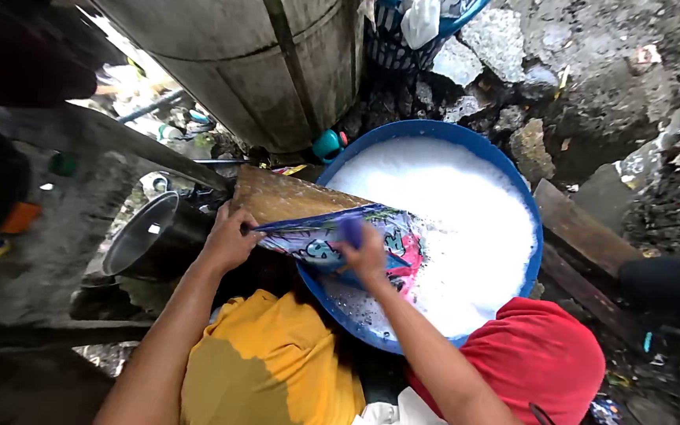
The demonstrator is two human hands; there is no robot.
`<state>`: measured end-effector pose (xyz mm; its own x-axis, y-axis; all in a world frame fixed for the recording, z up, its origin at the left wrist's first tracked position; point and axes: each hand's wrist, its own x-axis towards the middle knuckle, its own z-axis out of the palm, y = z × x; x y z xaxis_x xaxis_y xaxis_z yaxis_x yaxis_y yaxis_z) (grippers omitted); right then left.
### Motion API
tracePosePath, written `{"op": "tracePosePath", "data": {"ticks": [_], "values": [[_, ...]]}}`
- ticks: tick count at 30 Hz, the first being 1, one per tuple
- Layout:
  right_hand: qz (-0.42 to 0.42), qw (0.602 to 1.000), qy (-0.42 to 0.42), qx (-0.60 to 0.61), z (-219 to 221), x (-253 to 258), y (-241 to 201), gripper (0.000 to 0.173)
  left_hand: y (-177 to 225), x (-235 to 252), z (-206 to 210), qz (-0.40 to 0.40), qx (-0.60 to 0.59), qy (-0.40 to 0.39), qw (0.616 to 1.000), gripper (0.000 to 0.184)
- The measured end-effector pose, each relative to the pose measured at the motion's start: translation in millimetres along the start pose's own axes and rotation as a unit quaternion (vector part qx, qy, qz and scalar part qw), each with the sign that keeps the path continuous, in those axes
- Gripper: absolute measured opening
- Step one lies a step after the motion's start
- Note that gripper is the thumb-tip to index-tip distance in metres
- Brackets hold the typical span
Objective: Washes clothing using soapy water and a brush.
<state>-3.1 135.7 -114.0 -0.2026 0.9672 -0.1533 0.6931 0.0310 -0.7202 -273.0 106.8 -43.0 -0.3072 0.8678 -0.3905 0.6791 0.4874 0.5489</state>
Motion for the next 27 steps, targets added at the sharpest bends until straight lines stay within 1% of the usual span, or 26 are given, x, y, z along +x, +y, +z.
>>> {"op": "tracePosePath", "data": {"ticks": [2, 3, 4, 6, 7, 8, 9, 11, 12, 13, 15, 16, 17, 20, 22, 24, 25, 26, 27], "values": [[0.143, 0.987, 0.075, 0.001, -43.1, 16.5, 81.7, 0.07, 0.3, -0.3, 1.5, 0.0, -0.008, 0.005, 1.0, 0.019], [0.204, 0.975, 0.093, 0.01, -62.8, 25.3, 110.1, 0.076, 1.1, -0.6, 1.3, 0.003, -0.01, 0.007, 1.0, 0.02], [0.248, 0.962, 0.106, 0.048, -78.6, 33.9, 126.1, 0.078, 1.2, 0.1, 0.9, 0.007, -0.007, 0.009, 1.0, 0.021], [0.277, 0.927, 0.148, 0.203, -90.5, 48.8, 134.2, 0.075, 3.6, 0.8, -0.9, 0.01, 0.015, 0.001, 1.0, 0.023], [0.271, 0.903, 0.164, 0.289, -87.8, 55.2, 128.1, 0.072, 7.6, 0.8, -2.8, 0.016, 0.042, -0.004, 0.999, 0.023], [0.257, 0.889, 0.165, 0.341, -81.8, 58.5, 118.6, 0.068, 12.7, 0.1, -4.1, 0.027, 0.08, -0.005, 0.996, 0.023], [0.241, 0.892, 0.149, 0.353, -74.6, 56.5, 109.0, 0.065, 18.5, -2.3, -4.4, 0.045, 0.112, -0.002, 0.993, 0.023], [0.201, 0.927, 0.106, 0.298, -61.2, 48.0, 97.3, 0.066, 35.0, -10.6, -6.9, 0.117, 0.13, -0.005, 0.985, 0.019], [0.19, 0.94, 0.087, 0.27, -57.8, 43.7, 93.4, 0.068, 45.7, -17.5, -9.1, 0.156, 0.114, -0.02, 0.981, 0.017], [0.188, 0.944, 0.069, 0.263, -57.8, 39.2, 90.5, 0.07, 55.7, -26.4, -10.8, 0.177, 0.085, -0.047, 0.979, 0.015], [0.202, 0.938, 0.052, 0.276, -67.4, 33.9, 90.7, 0.072, 70.5, -47.6, -14.2, 0.151, -0.01, -0.121, 0.981, 0.012], [0.201, 0.931, 0.067, 0.298, -77.3, 31.6, 91.1, 0.07, 72.0, -55.6, -17.7, 0.14, -0.042, -0.148, 0.978, 0.011], [0.192, 0.92, 0.099, 0.327, -91.1, 27.9, 89.3, 0.067, 72.6, -61.9, -23.5, 0.135, -0.05, -0.167, 0.976, 0.01], [0.129, 0.895, 0.218, 0.368, -147.5, 4.7, 77.4, 0.058, 68.0, -80.8, -46.1, 0.149, -0.033, -0.189, 0.97, 0.005], [0.049, 0.872, 0.302, 0.382, -180.4, -1.9, 65.2, 0.057, 65.2, -90.4, -55.1, 0.175, -0.048, -0.176, 0.968, 0.001], [-0.027, 0.835, 0.374, 0.402, -195.7, 15.7, 57.1, 0.054, 67.0, -88.3, -54.2, 0.194, -0.066, -0.149, 0.967, 0.001], [-0.04, 0.832, 0.387, 0.395, -195.3, 29.5, 56.4, 0.056, 69.9, -82.0, -50.0, 0.193, -0.058, -0.127, 0.971, 0.003], [-0.035, 0.847, 0.379, 0.372, -189.0, 43.7, 58.1, 0.062, 71.8, -72.1, -43.8, 0.181, -0.033, -0.1, 0.978, 0.009], [-0.007, 0.871, 0.357, 0.337, -177.3, 58.1, 61.4, 0.07, 70.1, -58.3, -36.0, 0.167, 0.005, -0.074, 0.983, 0.015]]}}
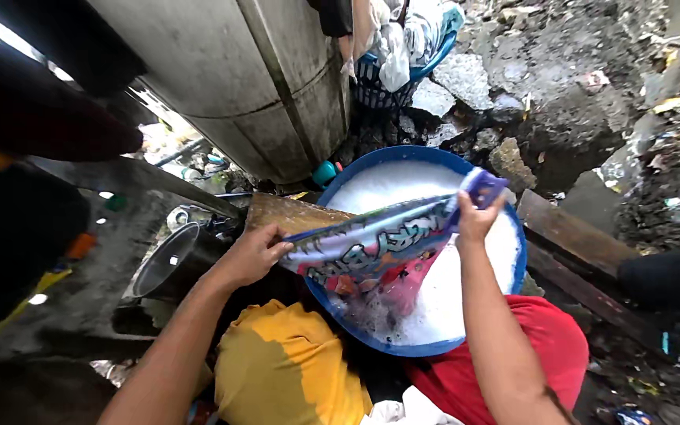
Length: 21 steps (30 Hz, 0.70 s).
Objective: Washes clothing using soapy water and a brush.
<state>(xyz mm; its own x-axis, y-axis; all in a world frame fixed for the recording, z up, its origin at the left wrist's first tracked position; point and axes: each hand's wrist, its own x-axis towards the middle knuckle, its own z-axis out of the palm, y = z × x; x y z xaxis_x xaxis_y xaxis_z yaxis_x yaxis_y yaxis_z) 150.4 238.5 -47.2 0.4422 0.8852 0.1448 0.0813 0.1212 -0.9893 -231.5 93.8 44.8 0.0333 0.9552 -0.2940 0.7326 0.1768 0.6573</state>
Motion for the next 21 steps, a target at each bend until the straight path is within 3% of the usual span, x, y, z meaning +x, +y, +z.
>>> {"op": "tracePosePath", "data": {"ticks": [2, 4, 8, 11, 13, 17, 19, 21], "values": [[0.081, 0.991, -0.037, -0.103, 34.8, -7.6, 21.9, 0.074, -25.5, 25.8, 13.6, -0.02, 0.113, 0.032, 0.993, 0.022], [0.111, 0.971, -0.117, -0.177, 82.5, -44.6, 10.0, 0.072, -56.3, 42.1, 23.6, -0.002, 0.212, 0.078, 0.974, 0.02], [-0.039, 0.892, -0.37, -0.259, 164.1, -179.2, -29.6, 0.069, -88.2, 41.0, 32.8, -0.028, 0.178, 0.142, 0.973, 0.023], [-0.113, 0.828, -0.461, -0.298, 168.0, -201.3, -6.9, 0.07, -96.7, 40.1, 33.9, -0.068, 0.112, 0.133, 0.982, 0.022], [-0.066, 0.834, -0.425, -0.346, 127.9, -158.4, 22.3, 0.066, -101.4, 42.1, 34.7, -0.061, 0.084, 0.125, 0.987, 0.021], [0.107, 0.881, -0.21, -0.411, 32.0, -69.3, 96.8, 0.078, -95.9, 42.4, 36.9, -0.067, 0.042, 0.106, 0.991, 0.018], [0.126, 0.899, -0.163, -0.386, 46.7, -77.4, 91.7, 0.08, -93.1, 42.2, 36.1, -0.076, 0.041, 0.102, 0.991, 0.016], [0.062, 0.911, -0.218, -0.344, 102.9, -130.3, 50.3, 0.069, -89.4, 43.8, 33.8, -0.082, 0.039, 0.104, 0.99, 0.017]]}}
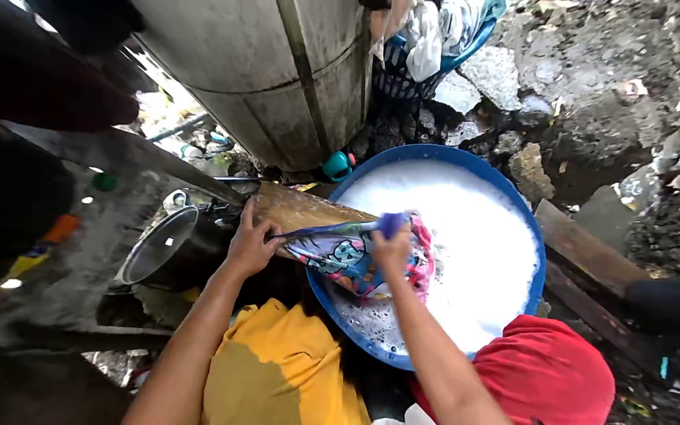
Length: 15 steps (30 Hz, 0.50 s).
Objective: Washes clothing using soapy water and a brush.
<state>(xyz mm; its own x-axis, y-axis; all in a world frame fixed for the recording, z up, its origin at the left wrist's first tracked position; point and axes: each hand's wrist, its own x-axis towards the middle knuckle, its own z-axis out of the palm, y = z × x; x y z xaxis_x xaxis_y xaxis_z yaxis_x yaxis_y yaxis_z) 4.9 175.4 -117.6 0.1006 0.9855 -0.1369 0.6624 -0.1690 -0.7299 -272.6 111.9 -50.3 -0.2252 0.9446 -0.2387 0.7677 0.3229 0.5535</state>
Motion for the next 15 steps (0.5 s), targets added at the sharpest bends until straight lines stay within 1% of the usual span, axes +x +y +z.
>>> {"op": "tracePosePath", "data": {"ticks": [2, 3, 4, 5, 6, 7, 9, 10, 11, 12, 13, 15], "values": [[-0.111, 0.99, -0.09, -0.004, 41.3, -54.6, -73.2, 0.064, 0.7, -1.0, -2.4, -0.013, -0.005, -0.01, 1.0, 0.018], [-0.161, 0.978, -0.133, -0.023, 53.0, -72.4, -92.6, 0.063, -0.3, -1.5, -2.6, -0.015, -0.011, -0.013, 1.0, 0.018], [-0.198, 0.967, -0.154, -0.034, 56.2, -78.4, -94.8, 0.062, -1.8, -1.8, -1.9, -0.013, -0.018, -0.013, 1.0, 0.02], [-0.201, 0.965, -0.162, -0.049, 49.3, -71.9, -82.2, 0.062, -3.2, -1.9, -0.3, -0.008, -0.018, -0.009, 1.0, 0.019], [-0.176, 0.97, -0.157, -0.055, 35.1, -56.4, -56.3, 0.063, -4.8, -1.4, 1.0, -0.004, -0.017, -0.003, 1.0, 0.018], [-0.135, 0.981, -0.125, -0.054, 17.7, -37.3, -19.2, 0.064, -5.5, -1.4, 1.7, -0.001, -0.018, 0.001, 1.0, 0.018], [-0.005, 0.998, -0.044, -0.051, -19.2, 1.6, 60.2, 0.072, -3.2, -1.4, 2.2, -0.003, -0.016, 0.002, 1.0, 0.019], [0.065, 0.996, -0.011, -0.055, -33.7, 14.2, 84.8, 0.077, -1.7, -1.8, 2.4, -0.004, -0.013, 0.0, 1.0, 0.019], [0.119, 0.992, 0.014, -0.05, -40.2, 19.6, 92.8, 0.078, -0.8, -2.6, 2.4, -0.005, -0.009, -0.002, 1.0, 0.019], [0.138, 0.989, 0.03, -0.036, -37.3, 18.4, 84.6, 0.076, 0.0, -2.5, 1.5, -0.007, -0.005, -0.003, 1.0, 0.019], [0.122, 0.992, 0.025, -0.011, -27.8, 9.2, 59.5, 0.073, 0.4, -2.2, 0.7, -0.008, -0.003, -0.002, 1.0, 0.019], [0.017, 0.999, -0.039, 0.02, 10.5, -28.7, -16.4, 0.064, 0.6, 0.5, 0.1, -0.015, -0.003, -0.005, 1.0, 0.02]]}}
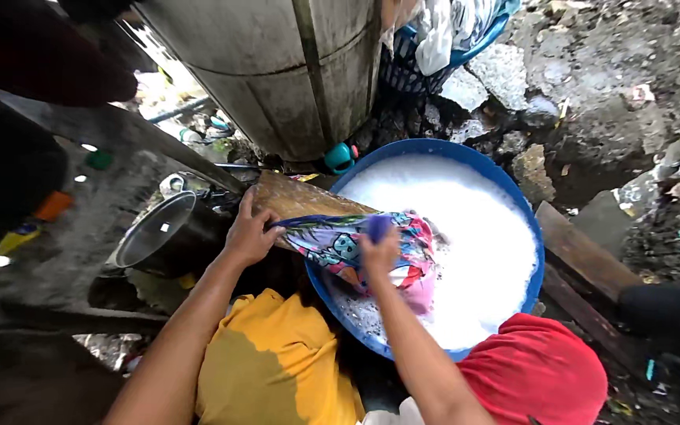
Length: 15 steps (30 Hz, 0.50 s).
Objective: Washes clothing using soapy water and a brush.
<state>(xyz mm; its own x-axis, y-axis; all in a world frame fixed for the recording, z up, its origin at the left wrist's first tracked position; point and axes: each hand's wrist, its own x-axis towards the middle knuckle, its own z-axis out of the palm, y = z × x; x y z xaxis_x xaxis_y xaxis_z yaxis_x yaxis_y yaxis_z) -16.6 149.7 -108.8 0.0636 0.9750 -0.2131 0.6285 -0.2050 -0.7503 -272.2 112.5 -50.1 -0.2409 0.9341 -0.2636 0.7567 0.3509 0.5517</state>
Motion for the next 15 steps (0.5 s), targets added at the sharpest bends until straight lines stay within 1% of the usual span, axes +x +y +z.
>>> {"op": "tracePosePath", "data": {"ticks": [1, 2, 3, 4, 5, 6, 7, 9, 10, 11, 12, 13, 14, 15], "values": [[-0.056, 0.997, -0.051, -0.007, 23.6, -24.9, -35.0, 0.062, -1.3, -1.2, 0.7, -0.004, 0.001, -0.006, 1.0, 0.021], [-0.112, 0.989, -0.095, -0.029, 43.1, -43.1, -60.2, 0.062, -1.8, -1.6, 0.4, -0.007, 0.0, -0.01, 1.0, 0.021], [-0.163, 0.979, -0.116, -0.047, 53.8, -51.5, -71.3, 0.062, -1.3, -0.6, -0.8, -0.006, -0.006, -0.011, 1.0, 0.02], [-0.187, 0.972, -0.124, -0.064, 51.8, -51.0, -67.7, 0.062, -1.6, -0.6, -1.3, -0.005, -0.011, -0.012, 1.0, 0.019], [-0.181, 0.973, -0.122, -0.074, 39.4, -42.5, -50.4, 0.062, -2.6, -0.9, -0.9, -0.004, -0.011, -0.01, 1.0, 0.019], [-0.159, 0.98, -0.095, -0.073, 22.5, -29.3, -19.8, 0.062, -3.2, -0.4, -0.6, -0.003, -0.01, -0.008, 1.0, 0.019], [-0.115, 0.99, -0.056, -0.063, 2.4, -14.3, 18.6, 0.063, -2.9, -0.2, -0.2, -0.002, -0.008, -0.007, 1.0, 0.02], [0.001, 0.997, 0.032, -0.072, -35.3, 16.0, 94.9, 0.071, -1.1, -0.8, 0.8, 0.002, -0.004, -0.007, 1.0, 0.019], [0.069, 0.993, 0.064, -0.076, -48.0, 26.6, 115.1, 0.075, 0.5, -1.6, 0.5, 0.003, -0.003, -0.008, 1.0, 0.019], [0.116, 0.988, 0.084, -0.057, -53.6, 32.3, 114.7, 0.077, 1.2, -1.3, -0.4, 0.004, 0.0, -0.006, 1.0, 0.019], [0.121, 0.988, 0.088, -0.031, -50.1, 29.7, 99.3, 0.075, 1.2, -1.2, -0.8, 0.005, 0.001, -0.005, 1.0, 0.019], [0.092, 0.993, 0.074, 0.0, -36.6, 18.8, 69.5, 0.072, 1.7, -1.3, -0.4, 0.004, 0.003, -0.005, 1.0, 0.02], [0.042, 0.998, 0.048, 0.029, -13.9, 2.7, 26.8, 0.065, 2.8, 0.5, -1.0, -0.002, 0.006, -0.007, 1.0, 0.02], [-0.014, 0.999, 0.004, 0.031, 12.8, -19.3, -16.6, 0.059, 2.8, 0.5, -1.3, -0.008, 0.008, -0.013, 1.0, 0.02]]}}
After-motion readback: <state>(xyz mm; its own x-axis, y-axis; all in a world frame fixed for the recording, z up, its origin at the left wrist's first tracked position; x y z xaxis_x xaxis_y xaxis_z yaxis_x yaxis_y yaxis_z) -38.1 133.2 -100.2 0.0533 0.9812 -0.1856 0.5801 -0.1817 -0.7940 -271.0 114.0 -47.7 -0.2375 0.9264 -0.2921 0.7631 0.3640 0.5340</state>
